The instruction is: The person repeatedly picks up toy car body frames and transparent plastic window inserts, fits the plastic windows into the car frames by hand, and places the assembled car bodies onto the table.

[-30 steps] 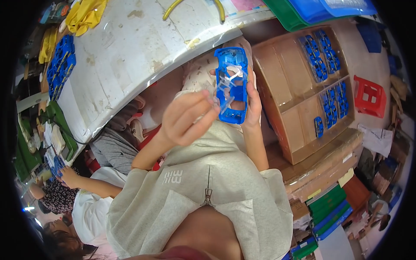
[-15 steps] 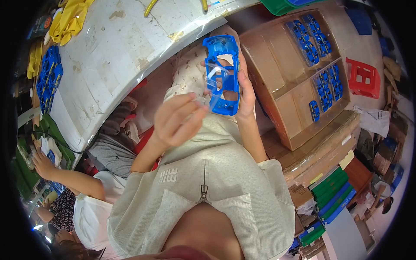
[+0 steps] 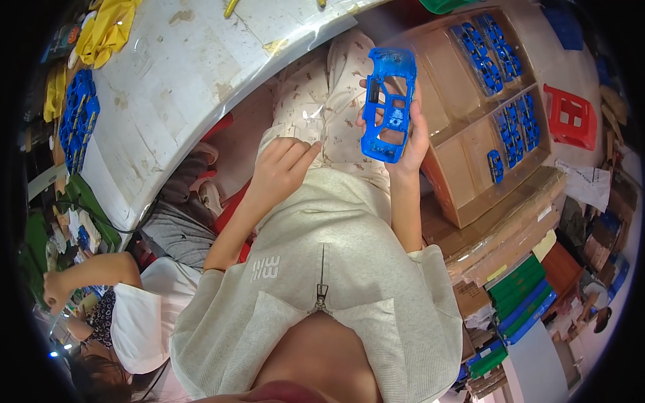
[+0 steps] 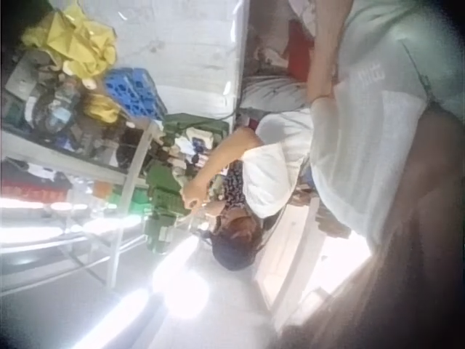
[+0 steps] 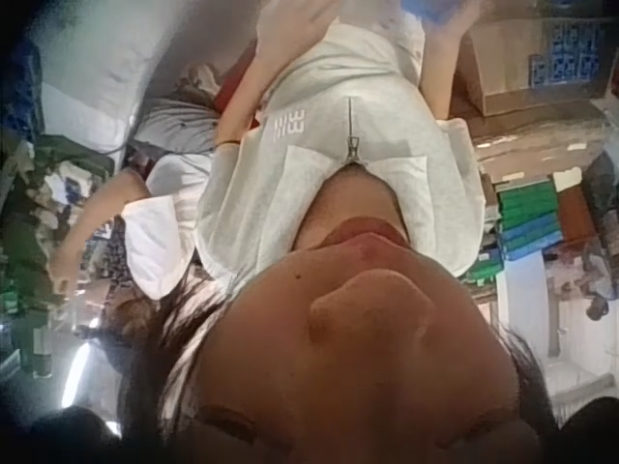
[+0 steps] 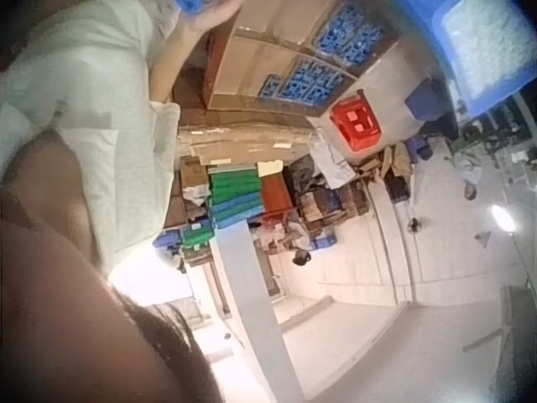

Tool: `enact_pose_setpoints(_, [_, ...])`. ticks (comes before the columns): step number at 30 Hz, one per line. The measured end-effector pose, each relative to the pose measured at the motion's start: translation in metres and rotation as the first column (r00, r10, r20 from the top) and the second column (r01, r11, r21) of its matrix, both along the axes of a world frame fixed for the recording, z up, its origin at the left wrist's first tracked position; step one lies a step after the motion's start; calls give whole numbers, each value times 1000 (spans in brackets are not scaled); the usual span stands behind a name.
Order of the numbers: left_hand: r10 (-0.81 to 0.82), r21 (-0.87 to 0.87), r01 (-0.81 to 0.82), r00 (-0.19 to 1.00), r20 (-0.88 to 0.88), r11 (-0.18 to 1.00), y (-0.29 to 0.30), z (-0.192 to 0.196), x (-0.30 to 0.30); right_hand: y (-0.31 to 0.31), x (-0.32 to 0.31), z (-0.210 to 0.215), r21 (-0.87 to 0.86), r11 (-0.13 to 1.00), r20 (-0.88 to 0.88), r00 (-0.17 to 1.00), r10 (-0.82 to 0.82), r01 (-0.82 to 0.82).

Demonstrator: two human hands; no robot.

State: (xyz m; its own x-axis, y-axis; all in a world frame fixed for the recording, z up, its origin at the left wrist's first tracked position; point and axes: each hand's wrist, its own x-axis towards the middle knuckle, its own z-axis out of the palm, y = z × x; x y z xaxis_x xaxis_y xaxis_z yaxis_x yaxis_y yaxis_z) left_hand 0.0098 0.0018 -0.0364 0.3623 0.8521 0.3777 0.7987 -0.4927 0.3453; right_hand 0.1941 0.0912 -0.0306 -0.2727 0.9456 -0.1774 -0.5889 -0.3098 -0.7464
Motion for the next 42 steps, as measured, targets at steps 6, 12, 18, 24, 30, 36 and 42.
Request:
enact_pose_setpoints(6, [-8,286,-31,991,136,958,10,26,8,-6,0,-7,-21,999,-102,994,45,-48])
enact_pose_setpoints(12, [-151,371,62,965,214,927,16,42,24,-16,-12,10,-32,997,39,997,68,-67])
enact_pose_setpoints(18, [-147,311,63,956,255,948,19,40,33,-21,-16,15,61,996,-14,998,69,-68])
enact_pose_setpoints(24, [-49,283,-39,953,299,958,16,41,38,-25,-15,13,109,990,22,995,92,-94])
enact_pose_setpoints(30, [48,206,-78,988,147,976,15,44,46,-29,-23,19,52,995,-25,996,85,-83])
enact_pose_setpoints(36, [59,-5,-59,993,101,998,22,55,35,-32,-28,20,28,997,-44,996,75,-73])
enact_pose_setpoints(42, [353,-227,-271,675,648,935,36,56,31,-35,-23,30,-43,982,-56,982,180,-183])
